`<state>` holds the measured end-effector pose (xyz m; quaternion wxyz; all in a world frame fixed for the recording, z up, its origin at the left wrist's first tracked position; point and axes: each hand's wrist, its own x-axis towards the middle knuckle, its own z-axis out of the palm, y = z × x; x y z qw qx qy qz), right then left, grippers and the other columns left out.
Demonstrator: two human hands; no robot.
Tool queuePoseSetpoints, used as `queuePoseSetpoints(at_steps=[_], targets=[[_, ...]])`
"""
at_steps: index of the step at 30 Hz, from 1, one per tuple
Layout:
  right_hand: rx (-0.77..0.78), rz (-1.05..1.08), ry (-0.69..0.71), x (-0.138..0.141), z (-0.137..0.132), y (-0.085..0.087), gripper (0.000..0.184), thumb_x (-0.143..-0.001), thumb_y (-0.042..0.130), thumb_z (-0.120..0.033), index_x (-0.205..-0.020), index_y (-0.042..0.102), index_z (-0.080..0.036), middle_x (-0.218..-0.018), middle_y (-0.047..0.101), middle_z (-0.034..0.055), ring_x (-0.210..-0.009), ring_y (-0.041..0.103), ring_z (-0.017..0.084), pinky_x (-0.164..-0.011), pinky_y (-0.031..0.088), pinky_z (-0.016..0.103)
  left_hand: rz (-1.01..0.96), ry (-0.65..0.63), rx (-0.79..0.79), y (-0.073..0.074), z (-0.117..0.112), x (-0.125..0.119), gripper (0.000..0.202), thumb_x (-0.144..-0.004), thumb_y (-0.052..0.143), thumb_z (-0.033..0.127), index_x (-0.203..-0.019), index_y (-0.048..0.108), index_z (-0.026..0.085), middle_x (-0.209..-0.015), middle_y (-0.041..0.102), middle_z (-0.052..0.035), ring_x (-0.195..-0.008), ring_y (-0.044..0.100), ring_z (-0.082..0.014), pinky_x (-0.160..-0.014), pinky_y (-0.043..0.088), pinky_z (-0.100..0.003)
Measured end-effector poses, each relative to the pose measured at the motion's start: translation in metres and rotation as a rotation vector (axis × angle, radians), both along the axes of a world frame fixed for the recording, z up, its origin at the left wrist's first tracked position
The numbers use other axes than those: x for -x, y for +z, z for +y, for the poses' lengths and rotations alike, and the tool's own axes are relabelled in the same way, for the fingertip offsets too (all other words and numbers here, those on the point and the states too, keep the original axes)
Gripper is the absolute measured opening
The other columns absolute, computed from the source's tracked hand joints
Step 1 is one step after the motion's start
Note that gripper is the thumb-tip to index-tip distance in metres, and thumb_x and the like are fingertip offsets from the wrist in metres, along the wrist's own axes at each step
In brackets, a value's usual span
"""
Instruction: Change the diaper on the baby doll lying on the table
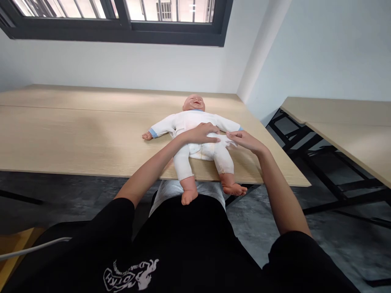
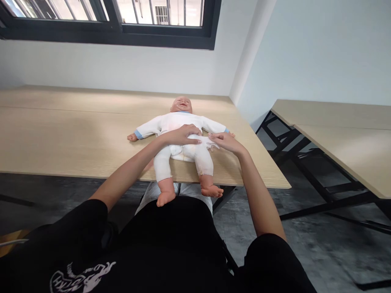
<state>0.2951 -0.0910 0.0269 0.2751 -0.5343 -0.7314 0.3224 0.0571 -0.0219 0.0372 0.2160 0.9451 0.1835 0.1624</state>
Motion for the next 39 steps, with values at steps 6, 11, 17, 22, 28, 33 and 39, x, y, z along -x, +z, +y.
queuePoseSetpoints(at_steps=[6, 11, 17, 22, 28, 33, 39], targets=[[0.051, 0.210, 0.117, 0.001, -0.005, 0.004, 0.067, -0.077, 0.068, -0.082, -0.070, 0.060, -0.016, -0.070, 0.052, 0.0028, -0.070, 0.044, 0.014, -0.067, 0.033, 0.027, 0.026, 0.026, -0.010, 0.000, -0.001, -0.001, 0.038, -0.094, 0.054, 0.049, -0.115, 0.064, 0.020, -0.118, 0.067, -0.0060, -0.116, 0.057, -0.0237, -0.103, 0.039, -0.034], [0.107, 0.523, 0.057, 0.005, -0.004, 0.001, 0.062, -0.069, 0.081, -0.075, -0.070, 0.061, -0.016, -0.070, 0.055, 0.0029, -0.065, 0.048, 0.013, -0.063, 0.040, 0.026, 0.002, 0.017, -0.013, 0.001, -0.002, 0.000, 0.036, -0.094, 0.053, 0.048, -0.114, 0.063, 0.019, -0.115, 0.067, -0.0070, -0.114, 0.058, -0.0246, -0.100, 0.040, -0.033], [0.102, 0.573, -0.100, 0.007, 0.001, -0.002, 0.073, -0.062, 0.077, -0.085, -0.061, 0.054, -0.016, -0.056, 0.045, -0.0001, -0.052, 0.037, 0.009, -0.050, 0.030, 0.023, -0.030, -0.032, -0.016, 0.002, -0.003, -0.001, 0.035, -0.093, 0.050, 0.046, -0.106, 0.063, 0.017, -0.106, 0.067, -0.0066, -0.106, 0.057, -0.0238, -0.096, 0.039, -0.033], [0.066, 0.539, -0.127, 0.004, 0.006, -0.006, 0.072, -0.065, 0.078, -0.082, -0.057, 0.054, -0.015, -0.056, 0.044, 0.0000, -0.052, 0.035, 0.007, -0.050, 0.027, 0.022, -0.024, -0.010, -0.014, 0.002, -0.002, -0.001, 0.036, -0.092, 0.051, 0.046, -0.109, 0.063, 0.016, -0.107, 0.066, -0.0075, -0.105, 0.057, -0.0236, -0.095, 0.038, -0.032], [0.062, 0.725, -0.063, 0.011, 0.002, -0.004, 0.047, -0.060, 0.089, -0.050, -0.068, 0.059, -0.014, -0.070, 0.052, 0.0010, -0.064, 0.046, 0.010, -0.058, 0.037, 0.022, 0.007, -0.005, 0.009, 0.010, -0.008, 0.001, 0.049, -0.089, 0.049, 0.055, -0.112, 0.064, 0.014, -0.112, 0.067, -0.0102, -0.106, 0.059, -0.0253, -0.097, 0.041, -0.033], [0.087, 0.708, 0.004, 0.015, 0.004, -0.006, 0.042, -0.062, 0.083, -0.048, -0.068, 0.058, -0.014, -0.065, 0.048, -0.0020, -0.060, 0.040, 0.008, -0.057, 0.034, 0.022, 0.086, 0.067, -0.008, 0.010, -0.005, 0.004, 0.060, -0.088, 0.044, 0.066, -0.114, 0.064, 0.017, -0.121, 0.068, -0.0095, -0.112, 0.060, -0.0289, -0.103, 0.042, -0.037], [0.091, 0.594, -0.002, 0.013, 0.010, -0.005, 0.030, -0.079, 0.075, -0.036, -0.100, 0.070, -0.014, -0.085, 0.063, 0.0010, -0.069, 0.048, 0.010, -0.055, 0.035, 0.019, 0.099, 0.100, -0.010, 0.006, 0.007, 0.006, 0.069, -0.084, 0.046, 0.073, -0.121, 0.063, 0.017, -0.122, 0.068, -0.0110, -0.114, 0.060, -0.0329, -0.106, 0.044, -0.043]])
